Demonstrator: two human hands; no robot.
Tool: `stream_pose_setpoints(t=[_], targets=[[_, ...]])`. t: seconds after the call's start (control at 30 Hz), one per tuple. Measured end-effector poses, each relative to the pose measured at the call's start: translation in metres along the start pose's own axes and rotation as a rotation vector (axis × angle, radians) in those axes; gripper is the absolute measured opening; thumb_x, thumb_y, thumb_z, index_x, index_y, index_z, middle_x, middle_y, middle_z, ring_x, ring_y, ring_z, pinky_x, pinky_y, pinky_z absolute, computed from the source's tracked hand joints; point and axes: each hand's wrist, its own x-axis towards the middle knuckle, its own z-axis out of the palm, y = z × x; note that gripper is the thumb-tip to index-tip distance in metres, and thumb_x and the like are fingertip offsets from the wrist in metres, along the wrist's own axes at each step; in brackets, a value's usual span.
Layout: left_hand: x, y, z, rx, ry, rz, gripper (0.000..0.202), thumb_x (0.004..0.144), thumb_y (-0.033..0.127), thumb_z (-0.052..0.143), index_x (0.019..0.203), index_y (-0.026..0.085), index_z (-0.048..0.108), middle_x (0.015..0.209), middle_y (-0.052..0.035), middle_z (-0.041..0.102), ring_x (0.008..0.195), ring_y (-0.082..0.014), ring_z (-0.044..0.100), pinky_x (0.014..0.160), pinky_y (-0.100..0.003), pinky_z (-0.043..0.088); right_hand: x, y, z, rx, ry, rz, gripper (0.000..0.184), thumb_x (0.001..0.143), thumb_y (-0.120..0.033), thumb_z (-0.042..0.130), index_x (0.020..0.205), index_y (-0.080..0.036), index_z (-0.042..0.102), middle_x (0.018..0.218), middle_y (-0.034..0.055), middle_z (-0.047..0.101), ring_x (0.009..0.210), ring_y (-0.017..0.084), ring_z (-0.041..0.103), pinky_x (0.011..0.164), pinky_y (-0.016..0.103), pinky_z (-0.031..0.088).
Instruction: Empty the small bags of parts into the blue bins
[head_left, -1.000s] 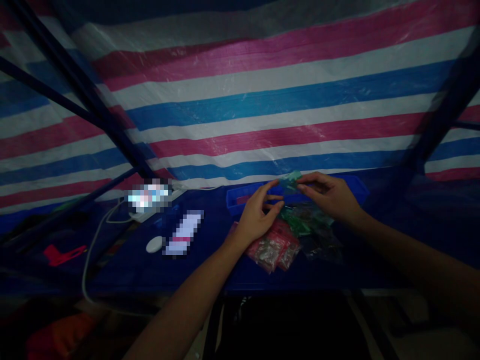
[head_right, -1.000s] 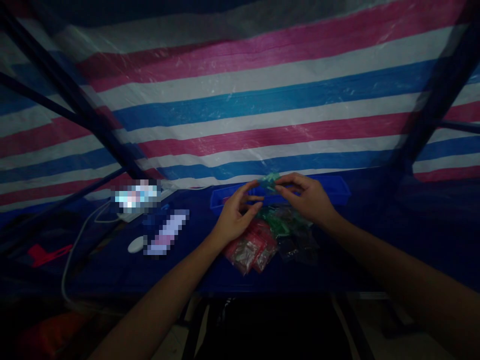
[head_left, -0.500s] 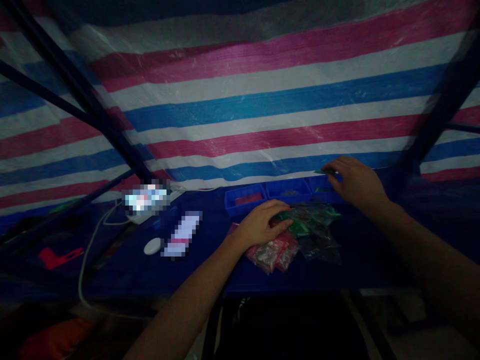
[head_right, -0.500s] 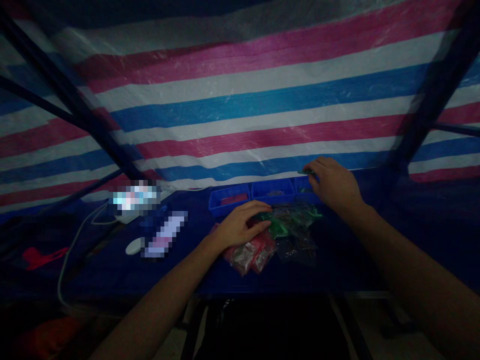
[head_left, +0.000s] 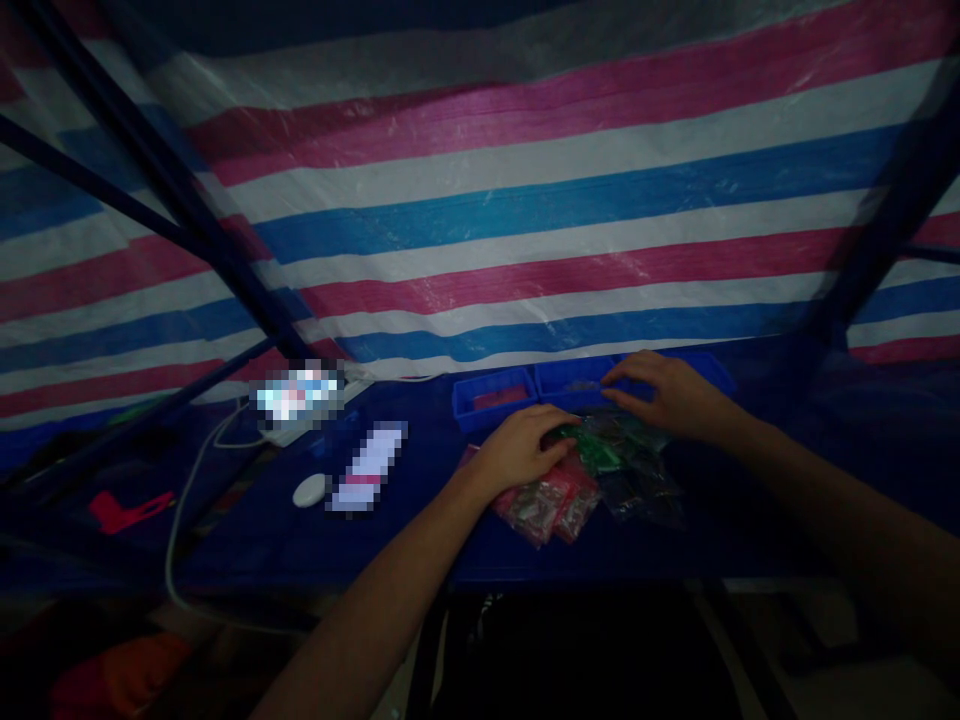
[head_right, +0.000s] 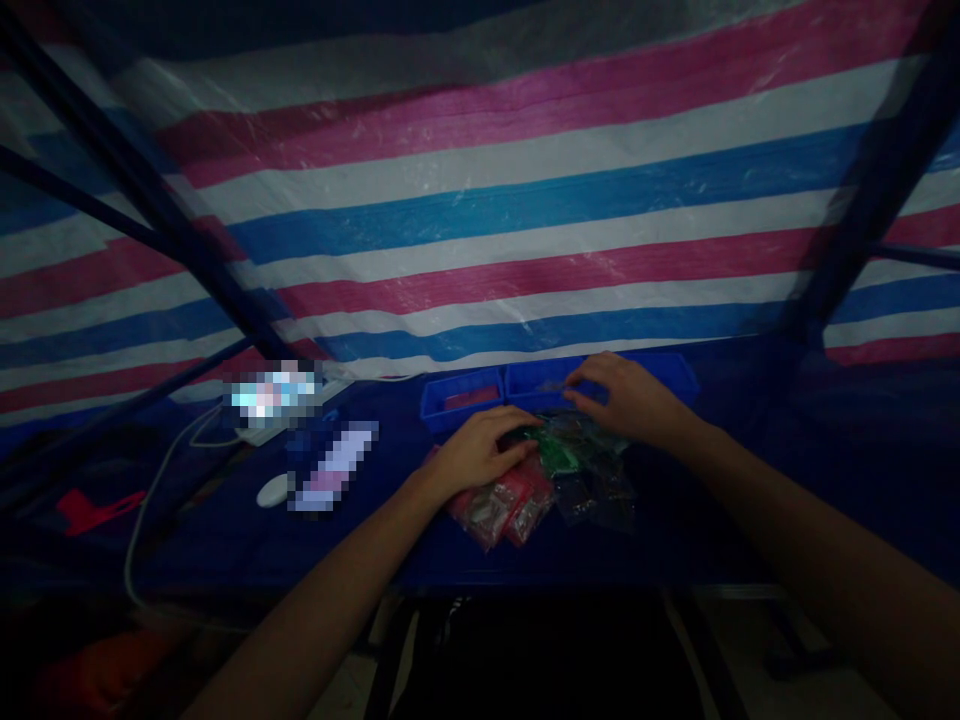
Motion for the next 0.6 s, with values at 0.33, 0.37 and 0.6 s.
stream_pose_setpoints(t=[0.33, 0.37, 0.6], targets=[[0.002, 0.003, -0.003, -0.002, -0.03, 0.026, 0.024, 0.098, 0.02, 0.061, 0.12, 0.02, 0.07, 0.121, -0.0065, 0.074, 0.115, -0.0207, 0.067, 0.105, -0.039, 0.053, -0.002, -0.005, 0.012, 0.083, -0.239, -0.127, 0.014, 0.094, -0.034, 0.067, 0.1, -0.025, 0.077, 0.099, 0.0069, 0.075, 0.098, 0.026, 0.067, 0.09, 0.041, 0.053], [0.002, 0.003, -0.003, -0.001, -0.03, 0.026, 0.024, 0.098, 0.02, 0.061, 0.12, 0.02, 0.071, 0.12, -0.0066, 0.074, 0.115, -0.0207, 0.067, 0.105, -0.039, 0.053, -0.002, -0.006, 0.012, 0.068, -0.232, -0.118, 0.015, 0.095, -0.031, 0.065, 0.104, -0.025, 0.076, 0.1, 0.007, 0.075, 0.098, 0.026, 0.067, 0.09, 0.041, 0.053], [0.001, 0.002, -0.001, 0.014, -0.015, 0.019, 0.022, 0.101, 0.027, 0.058, 0.117, 0.019, 0.071, 0.117, -0.0087, 0.074, 0.112, -0.0221, 0.068, 0.102, -0.041, 0.055, -0.003, -0.003, 0.011, -0.017, -0.148, -0.104, 0.019, 0.098, -0.026, 0.06, 0.111, -0.024, 0.074, 0.102, 0.0076, 0.076, 0.1, 0.027, 0.069, 0.088, 0.042, 0.054]])
